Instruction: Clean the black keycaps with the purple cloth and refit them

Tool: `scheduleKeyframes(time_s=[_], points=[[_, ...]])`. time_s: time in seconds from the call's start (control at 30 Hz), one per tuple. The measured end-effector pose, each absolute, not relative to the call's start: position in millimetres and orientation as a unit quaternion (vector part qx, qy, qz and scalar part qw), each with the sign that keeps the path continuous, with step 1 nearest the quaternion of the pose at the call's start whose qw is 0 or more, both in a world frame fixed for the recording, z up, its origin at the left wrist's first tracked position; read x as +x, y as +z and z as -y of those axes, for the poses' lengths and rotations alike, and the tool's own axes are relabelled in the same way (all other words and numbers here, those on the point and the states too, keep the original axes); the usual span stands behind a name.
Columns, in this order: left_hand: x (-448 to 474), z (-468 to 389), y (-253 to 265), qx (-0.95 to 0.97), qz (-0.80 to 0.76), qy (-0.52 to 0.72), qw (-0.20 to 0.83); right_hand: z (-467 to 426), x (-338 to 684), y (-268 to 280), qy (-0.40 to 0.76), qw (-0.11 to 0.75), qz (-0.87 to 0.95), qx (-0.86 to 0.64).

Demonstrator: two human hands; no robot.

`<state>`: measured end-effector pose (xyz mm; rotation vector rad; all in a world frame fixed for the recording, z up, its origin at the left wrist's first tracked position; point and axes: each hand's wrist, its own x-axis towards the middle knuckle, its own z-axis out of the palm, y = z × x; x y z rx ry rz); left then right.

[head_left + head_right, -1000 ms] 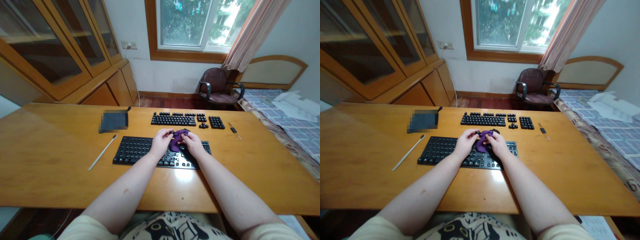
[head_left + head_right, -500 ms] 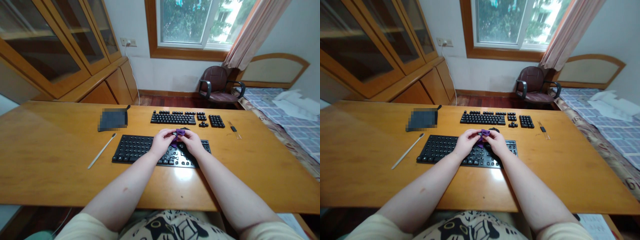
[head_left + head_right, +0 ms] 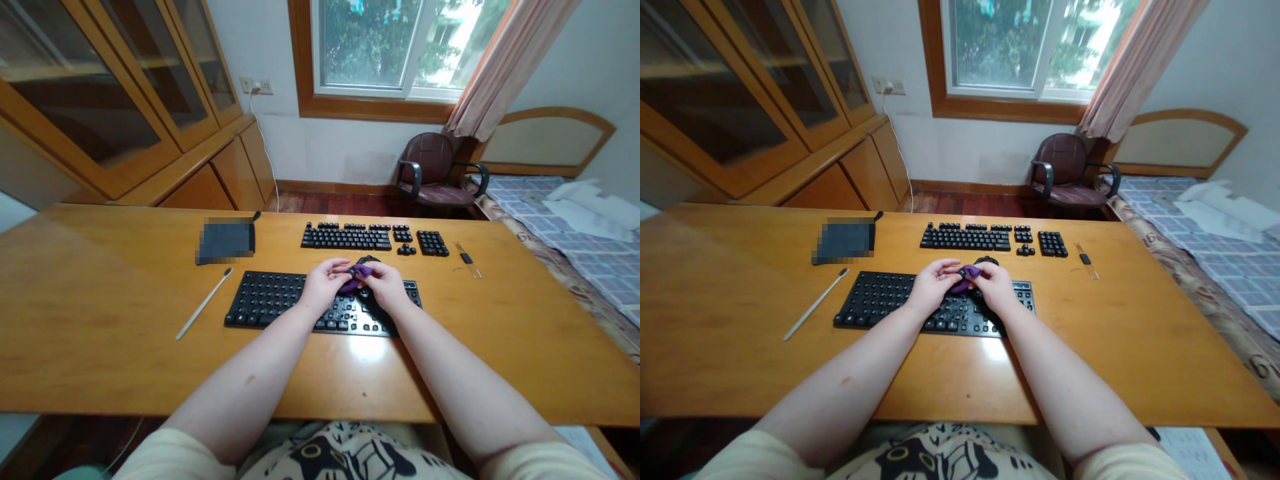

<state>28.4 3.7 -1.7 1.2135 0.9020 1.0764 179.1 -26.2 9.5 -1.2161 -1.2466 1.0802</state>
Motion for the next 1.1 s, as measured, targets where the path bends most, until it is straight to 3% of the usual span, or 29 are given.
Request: scheduleKeyframes(time_s=[0.67,1.1], points=[[28,-1,-2,0.564,-0.379,0.454,0.575,24,182,2,0.477,0.526,0.497,-0.499],[25,6,8,0.704,-0.397,0.438,0.393,23,180,-1,0.481,0.514,0.528,-0.475]])
